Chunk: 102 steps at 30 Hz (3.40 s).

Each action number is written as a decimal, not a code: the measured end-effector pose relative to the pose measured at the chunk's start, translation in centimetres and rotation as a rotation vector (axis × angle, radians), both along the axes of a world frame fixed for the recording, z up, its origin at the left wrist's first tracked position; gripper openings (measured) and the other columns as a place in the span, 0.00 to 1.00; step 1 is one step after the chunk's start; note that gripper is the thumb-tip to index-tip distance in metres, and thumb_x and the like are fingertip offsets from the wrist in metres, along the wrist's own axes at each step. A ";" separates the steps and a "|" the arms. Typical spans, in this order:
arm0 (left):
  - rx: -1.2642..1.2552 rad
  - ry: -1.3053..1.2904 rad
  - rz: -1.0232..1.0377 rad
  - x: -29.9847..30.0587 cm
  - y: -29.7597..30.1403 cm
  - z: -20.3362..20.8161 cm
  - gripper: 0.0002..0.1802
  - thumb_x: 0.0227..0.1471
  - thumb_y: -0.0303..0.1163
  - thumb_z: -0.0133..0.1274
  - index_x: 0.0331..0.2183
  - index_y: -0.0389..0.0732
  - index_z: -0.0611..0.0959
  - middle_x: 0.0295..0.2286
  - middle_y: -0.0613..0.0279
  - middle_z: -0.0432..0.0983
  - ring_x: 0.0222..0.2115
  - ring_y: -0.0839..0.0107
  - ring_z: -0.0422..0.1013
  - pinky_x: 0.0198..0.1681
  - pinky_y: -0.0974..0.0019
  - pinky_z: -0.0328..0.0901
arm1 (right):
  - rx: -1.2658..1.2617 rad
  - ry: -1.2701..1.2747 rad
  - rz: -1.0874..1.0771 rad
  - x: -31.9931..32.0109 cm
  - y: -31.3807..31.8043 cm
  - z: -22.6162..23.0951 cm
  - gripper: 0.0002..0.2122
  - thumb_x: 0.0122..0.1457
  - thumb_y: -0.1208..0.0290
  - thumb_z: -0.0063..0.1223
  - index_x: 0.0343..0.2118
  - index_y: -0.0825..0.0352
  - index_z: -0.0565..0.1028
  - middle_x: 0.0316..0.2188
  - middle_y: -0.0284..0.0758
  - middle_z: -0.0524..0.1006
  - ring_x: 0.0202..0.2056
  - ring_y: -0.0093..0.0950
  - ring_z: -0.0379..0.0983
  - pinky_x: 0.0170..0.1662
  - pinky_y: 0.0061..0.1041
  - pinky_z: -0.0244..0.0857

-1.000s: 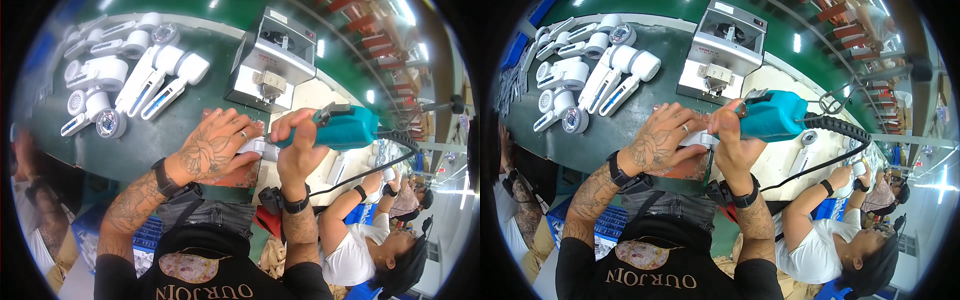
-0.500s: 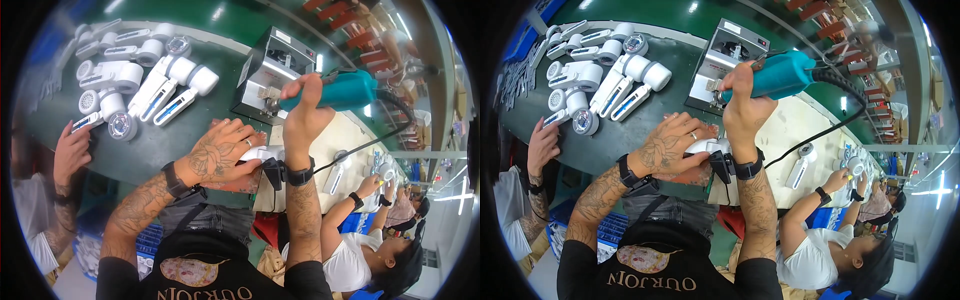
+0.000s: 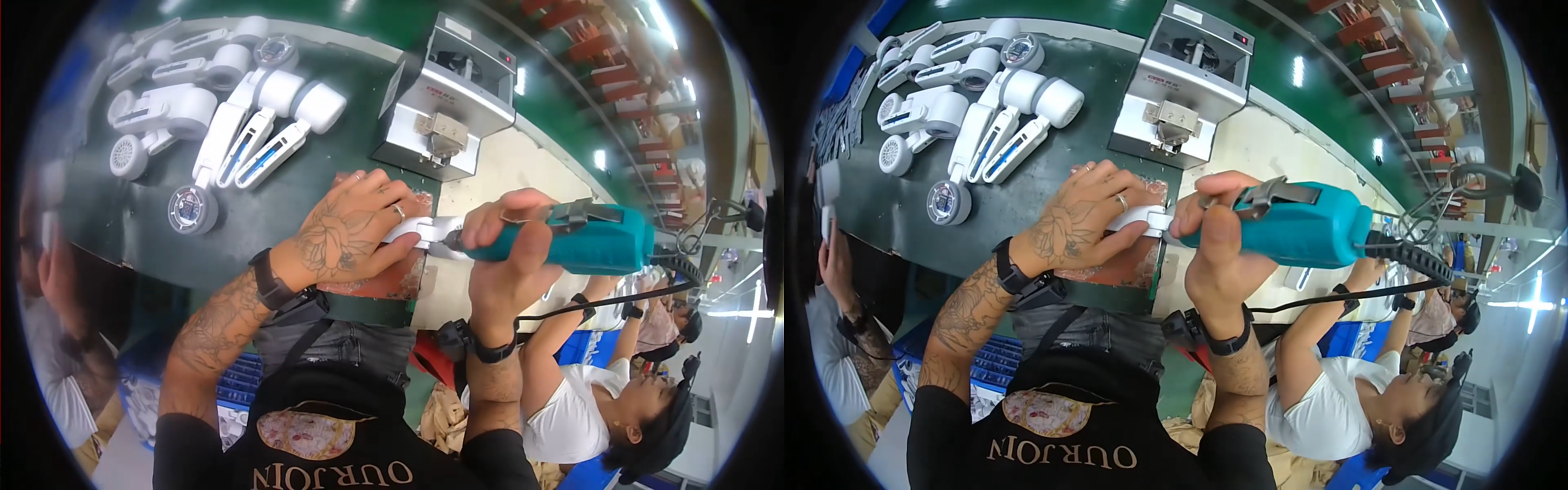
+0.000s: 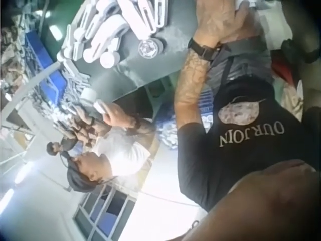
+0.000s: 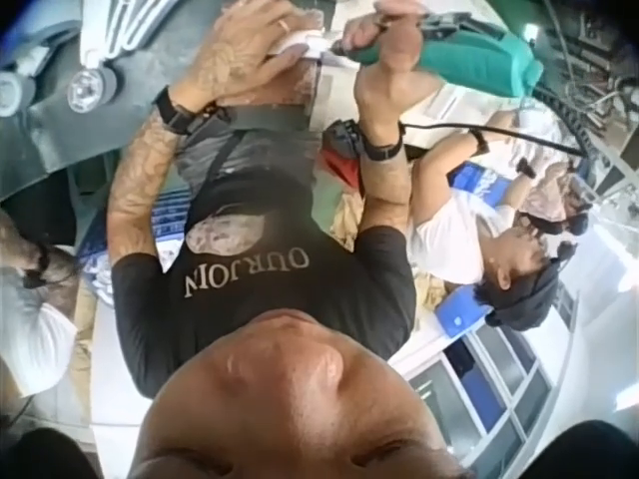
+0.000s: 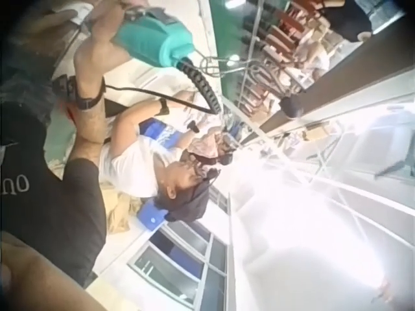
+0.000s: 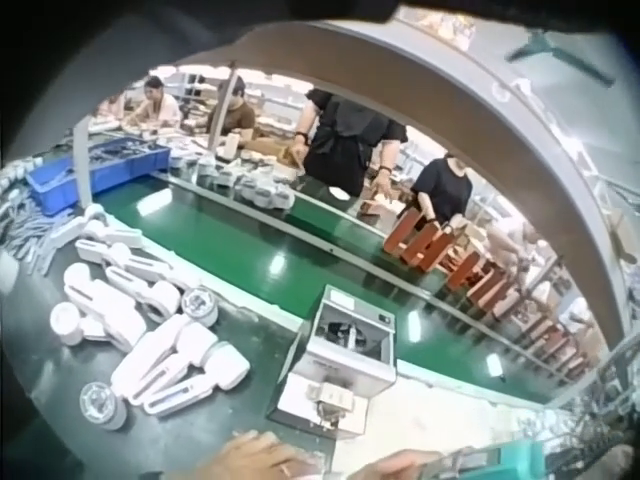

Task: The person picks up a white fan component, places it into a machine, and uses a power screwdriver to fasten it before setting it aside and repeating the process.

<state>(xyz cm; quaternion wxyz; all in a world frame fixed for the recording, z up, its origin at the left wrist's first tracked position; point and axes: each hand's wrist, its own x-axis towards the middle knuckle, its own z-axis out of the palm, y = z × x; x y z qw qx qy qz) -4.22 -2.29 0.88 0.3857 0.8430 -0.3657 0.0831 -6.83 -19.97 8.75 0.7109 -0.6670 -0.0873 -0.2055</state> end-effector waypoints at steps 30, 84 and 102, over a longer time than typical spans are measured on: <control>0.075 0.370 -0.202 -2.8 1.3 -0.6 0.22 0.50 0.37 0.60 0.48 0.42 0.82 0.46 0.61 0.76 0.48 0.61 0.73 0.48 0.60 0.68 | 0.089 0.093 0.040 -4.1 -1.0 -3.3 0.10 0.67 0.61 0.51 0.40 0.64 0.73 0.33 0.31 0.72 0.32 0.24 0.69 0.35 0.24 0.65; -0.285 -0.060 0.179 8.3 1.2 0.0 0.44 0.59 0.35 0.54 0.70 0.41 0.53 0.57 0.46 0.61 0.55 0.48 0.63 0.62 0.50 0.57 | -0.190 -0.287 -0.467 3.9 -2.0 -4.4 0.30 0.74 0.50 0.34 0.58 0.81 0.63 0.27 0.39 0.71 0.26 0.32 0.66 0.30 0.28 0.65; -0.316 -0.069 0.188 8.0 0.5 -0.2 0.44 0.59 0.34 0.53 0.70 0.41 0.52 0.57 0.46 0.60 0.53 0.48 0.64 0.60 0.51 0.59 | -0.098 -0.296 -0.511 3.3 -2.3 -4.8 0.17 0.76 0.67 0.34 0.38 0.75 0.73 0.25 0.41 0.75 0.22 0.39 0.66 0.27 0.36 0.62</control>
